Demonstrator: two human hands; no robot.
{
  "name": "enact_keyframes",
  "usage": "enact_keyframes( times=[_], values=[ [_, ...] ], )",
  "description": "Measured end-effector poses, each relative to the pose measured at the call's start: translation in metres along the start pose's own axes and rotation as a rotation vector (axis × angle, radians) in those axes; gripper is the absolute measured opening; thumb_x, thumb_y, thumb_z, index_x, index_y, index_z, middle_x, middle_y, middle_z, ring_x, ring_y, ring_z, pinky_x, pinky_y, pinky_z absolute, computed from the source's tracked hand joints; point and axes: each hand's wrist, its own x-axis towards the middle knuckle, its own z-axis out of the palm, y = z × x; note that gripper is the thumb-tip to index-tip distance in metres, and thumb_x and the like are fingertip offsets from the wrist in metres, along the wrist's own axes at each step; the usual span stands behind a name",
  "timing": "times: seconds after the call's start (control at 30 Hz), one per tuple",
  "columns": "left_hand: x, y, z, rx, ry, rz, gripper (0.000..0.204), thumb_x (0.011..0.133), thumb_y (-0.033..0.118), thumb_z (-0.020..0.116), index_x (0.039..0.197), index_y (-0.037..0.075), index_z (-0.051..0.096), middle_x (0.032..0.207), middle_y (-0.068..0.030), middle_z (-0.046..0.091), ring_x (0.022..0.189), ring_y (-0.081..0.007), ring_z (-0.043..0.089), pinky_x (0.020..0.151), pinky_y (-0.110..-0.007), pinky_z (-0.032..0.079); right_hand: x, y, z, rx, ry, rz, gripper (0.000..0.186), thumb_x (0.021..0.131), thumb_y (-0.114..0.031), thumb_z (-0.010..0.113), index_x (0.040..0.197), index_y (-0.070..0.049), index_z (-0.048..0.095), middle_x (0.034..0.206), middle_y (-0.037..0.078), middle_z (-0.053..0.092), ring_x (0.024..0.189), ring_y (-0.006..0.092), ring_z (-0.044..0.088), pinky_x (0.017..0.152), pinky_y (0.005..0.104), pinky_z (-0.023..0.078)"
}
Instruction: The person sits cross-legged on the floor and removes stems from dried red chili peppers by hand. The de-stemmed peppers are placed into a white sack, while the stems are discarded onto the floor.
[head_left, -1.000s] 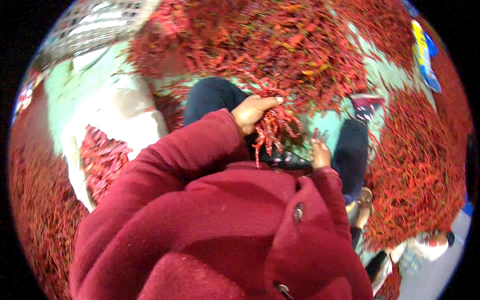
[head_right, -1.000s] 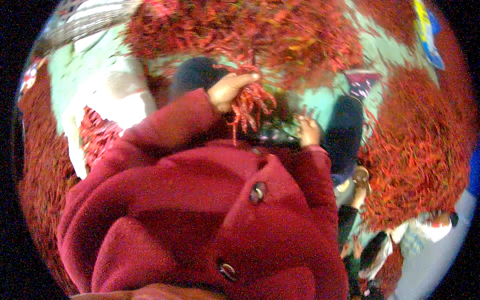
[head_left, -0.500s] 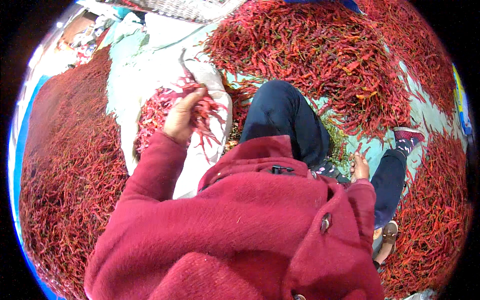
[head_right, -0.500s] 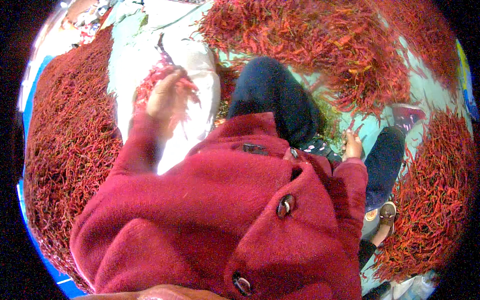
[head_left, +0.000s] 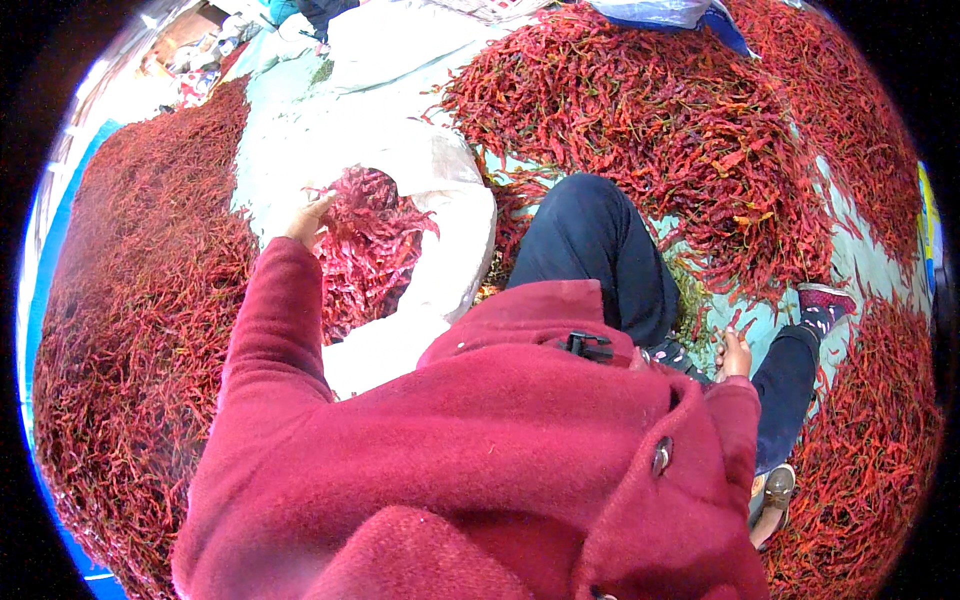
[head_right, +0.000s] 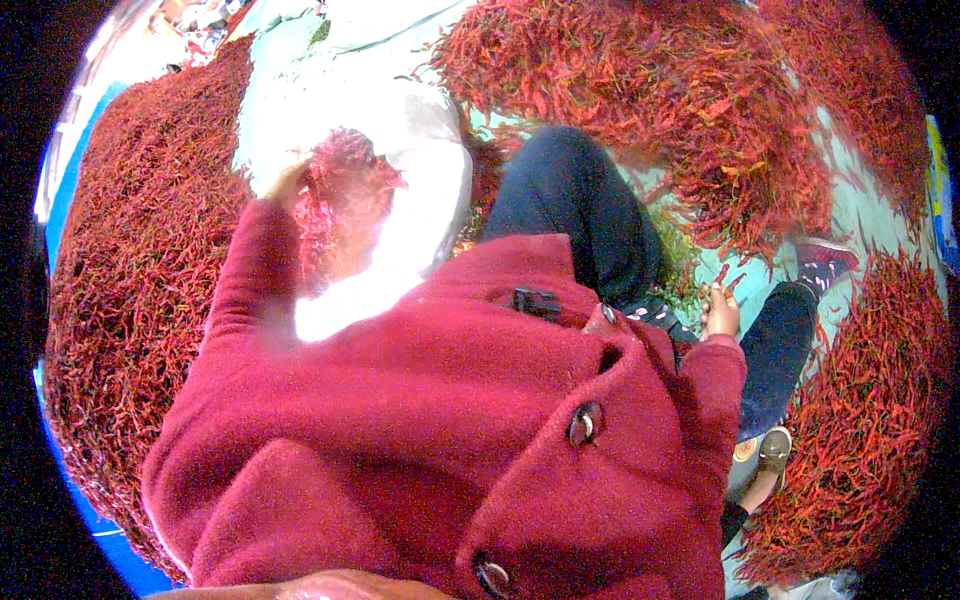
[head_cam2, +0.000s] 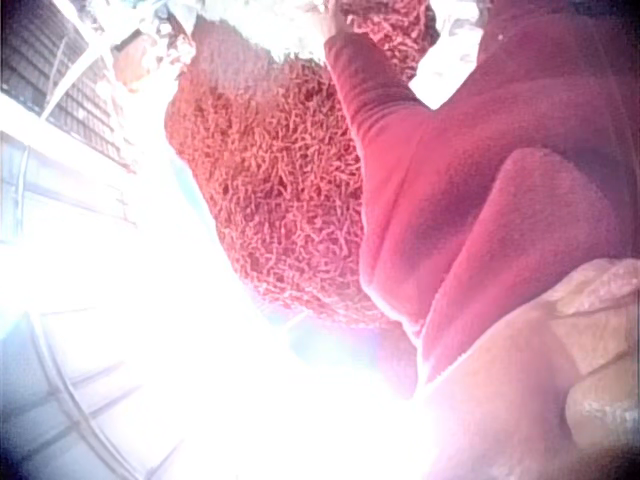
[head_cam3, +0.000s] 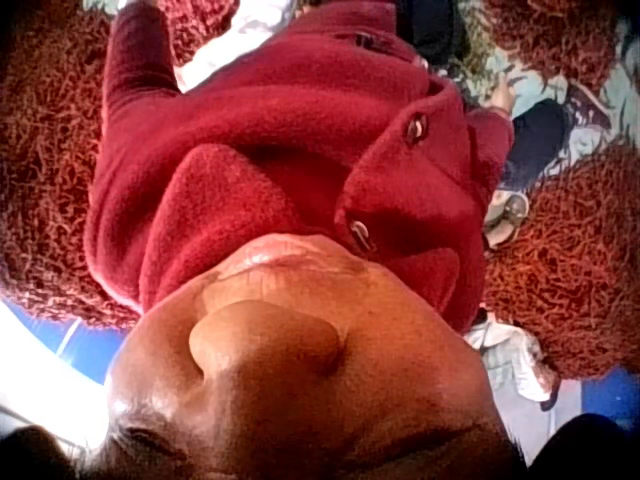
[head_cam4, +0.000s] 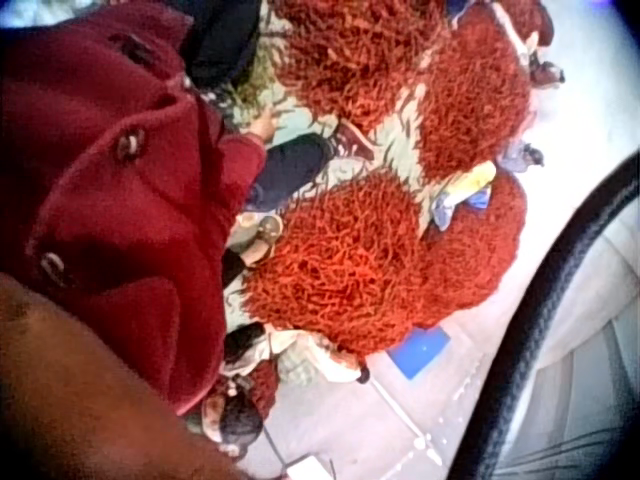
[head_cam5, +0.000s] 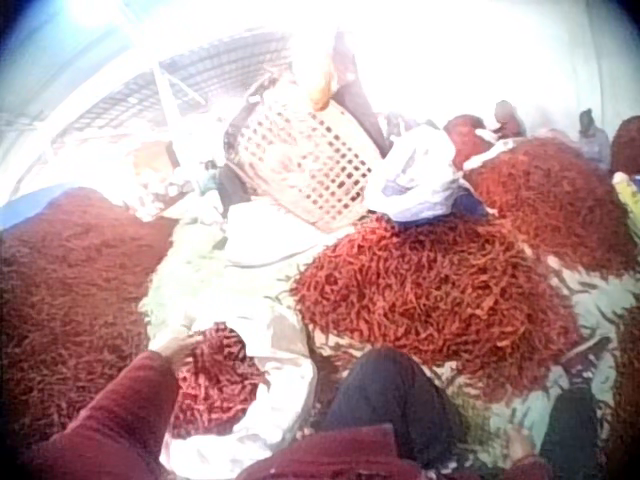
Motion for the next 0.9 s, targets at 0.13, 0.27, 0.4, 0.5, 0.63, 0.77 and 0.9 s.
enact_keyframes(
  times=[0.13, 0.27, 0.4, 0.5, 0.63, 0.77, 0.9],
  values=[
    [0.011, -0.027, -0.028, 0.407, 0.006, 0.014, 0.053, 0.081, 0.04, 0.056, 0.115, -0.001, 0.053, 0.111, -0.0165, 0.057, 0.098, -0.0227, 0.054, 0.084, -0.033, 0.041, -0.006, -0.002, 0.008, -0.09, -0.023, 0.044, 0.018, 0.085, -0.026, 0.054, 0.092, -0.01, 0.053, 0.076, -0.002, 0.056, 0.051, 0.0045, 0.04, 0.038, 0.0187, 0.031],
    [-0.023, 0.011, 0.046, 0.683, 0.094, 0.207, 0.057, 0.081, 0.037, 0.057, 0.122, -0.002, 0.045, 0.125, -0.0235, 0.043, 0.116, -0.031, 0.042, 0.097, -0.037, 0.033, 0.004, 0.002, -0.009, -0.126, 0.027, -0.021, 0.018, 0.085, -0.027, 0.055, 0.091, -0.01, 0.053, 0.077, -0.001, 0.057, 0.051, 0.0047, 0.04, 0.038, 0.0188, 0.03],
    [-0.03, -0.028, 0.064, 0.905, 0.055, 0.415, 0.056, 0.082, 0.035, 0.055, 0.125, 0.003, 0.041, 0.131, -0.0242, 0.034, 0.121, -0.0378, 0.033, 0.102, -0.042, 0.026, 0.003, 0.012, -0.002, -0.133, 0.01, 0.004, 0.018, 0.084, -0.025, 0.055, 0.092, -0.009, 0.052, 0.081, 0.0, 0.059, 0.051, 0.0046, 0.041, 0.037, 0.0182, 0.03],
    [-0.032, -0.045, 0.098, 0.976, 0.087, 0.468, 0.053, 0.081, 0.034, 0.054, 0.125, 0.007, 0.041, 0.132, -0.018, 0.035, 0.124, -0.0356, 0.028, 0.103, -0.043, 0.024, 0.004, 0.014, -0.01, -0.108, 0.052, 0.042, 0.018, 0.084, -0.024, 0.057, 0.092, -0.01, 0.051, 0.084, 0.001, 0.06, 0.05, 0.0047, 0.04, 0.037, 0.018, 0.03],
    [-0.025, -0.051, 0.12, 0.924, 0.172, 0.603, 0.046, 0.08, 0.022, 0.056, 0.121, 0.006, 0.045, 0.129, -0.0151, 0.04, 0.121, -0.0345, 0.032, 0.102, -0.042, 0.026, 0.002, 0.014, -0.011, -0.189, 0.093, 0.04, 0.018, 0.083, -0.025, 0.058, 0.09, -0.009, 0.053, 0.081, 0.0, 0.06, 0.047, 0.0043, 0.04, 0.038, 0.0178, 0.03],
    [0.004, -0.088, 0.123, 0.995, 0.242, 0.775, 0.039, 0.078, 0.023, 0.054, 0.11, 0.002, 0.049, 0.121, -0.0189, 0.046, 0.111, -0.0363, 0.043, 0.095, -0.045, 0.033, 0.01, 0.024, -0.006, -0.259, 0.076, -0.022, 0.017, 0.084, -0.027, 0.058, 0.086, -0.01, 0.054, 0.073, -0.001, 0.057, 0.046, 0.0042, 0.04, 0.038, 0.0185, 0.03],
    [0.005, -0.082, 0.127, 1.007, 0.203, 0.722, 0.039, 0.08, 0.021, 0.055, 0.111, 0.001, 0.047, 0.122, -0.0186, 0.045, 0.111, -0.0354, 0.043, 0.096, -0.044, 0.032, 0.013, 0.021, 0.005, -0.344, 0.061, -0.077, 0.014, 0.084, -0.024, 0.056, 0.085, -0.01, 0.053, 0.071, -0.001, 0.056, 0.045, 0.0046, 0.041, 0.038, 0.0195, 0.032]
  ],
)
